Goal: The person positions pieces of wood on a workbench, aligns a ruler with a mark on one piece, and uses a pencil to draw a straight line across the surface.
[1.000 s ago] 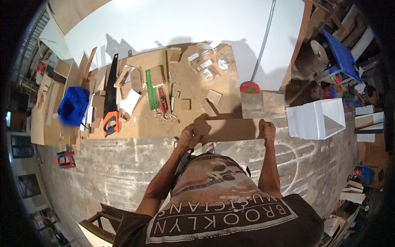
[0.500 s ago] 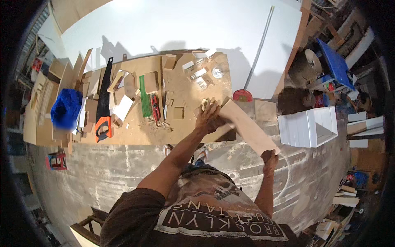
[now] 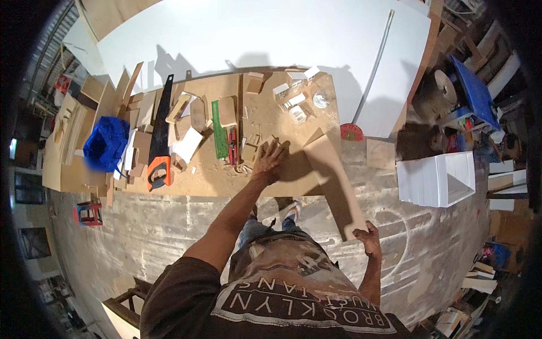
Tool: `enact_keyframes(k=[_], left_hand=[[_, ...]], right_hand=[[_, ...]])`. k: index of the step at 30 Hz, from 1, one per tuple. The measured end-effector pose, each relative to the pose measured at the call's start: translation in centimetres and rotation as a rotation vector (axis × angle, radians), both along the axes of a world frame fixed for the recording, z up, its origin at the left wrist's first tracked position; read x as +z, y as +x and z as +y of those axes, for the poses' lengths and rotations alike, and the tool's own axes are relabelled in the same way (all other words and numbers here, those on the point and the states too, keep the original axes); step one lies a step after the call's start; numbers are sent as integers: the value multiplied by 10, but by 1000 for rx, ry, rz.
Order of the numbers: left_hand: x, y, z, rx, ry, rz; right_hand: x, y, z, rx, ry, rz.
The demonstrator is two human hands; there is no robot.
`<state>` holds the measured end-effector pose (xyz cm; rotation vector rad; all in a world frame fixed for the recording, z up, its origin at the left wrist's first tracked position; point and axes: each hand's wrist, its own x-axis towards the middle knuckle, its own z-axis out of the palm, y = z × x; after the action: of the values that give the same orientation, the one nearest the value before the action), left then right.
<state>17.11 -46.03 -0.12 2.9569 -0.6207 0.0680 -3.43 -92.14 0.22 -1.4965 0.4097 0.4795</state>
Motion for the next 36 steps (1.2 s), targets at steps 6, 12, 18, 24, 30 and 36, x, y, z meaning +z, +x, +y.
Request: enact_keyframes(k=[6,12,18,24,30,36], left_hand=[[-8,-12,49,74,-30,-36],[-9,-24,101,166,-3,20],[-10,-26,140,175,30,0],[-12,-27,164,145,4,-5],[-5,-28,162,159,124,125],[11,-37,157,378,-208,-92]], right_hand=[[14,14,85,149,180,-80],[47,43,194,381,-419,-210],[10,57,252,546,-554,-470],[-33,65,290,591,-563,-554],[9,72,273,570,-552,-732],[90,57,227,286,50,-54]])
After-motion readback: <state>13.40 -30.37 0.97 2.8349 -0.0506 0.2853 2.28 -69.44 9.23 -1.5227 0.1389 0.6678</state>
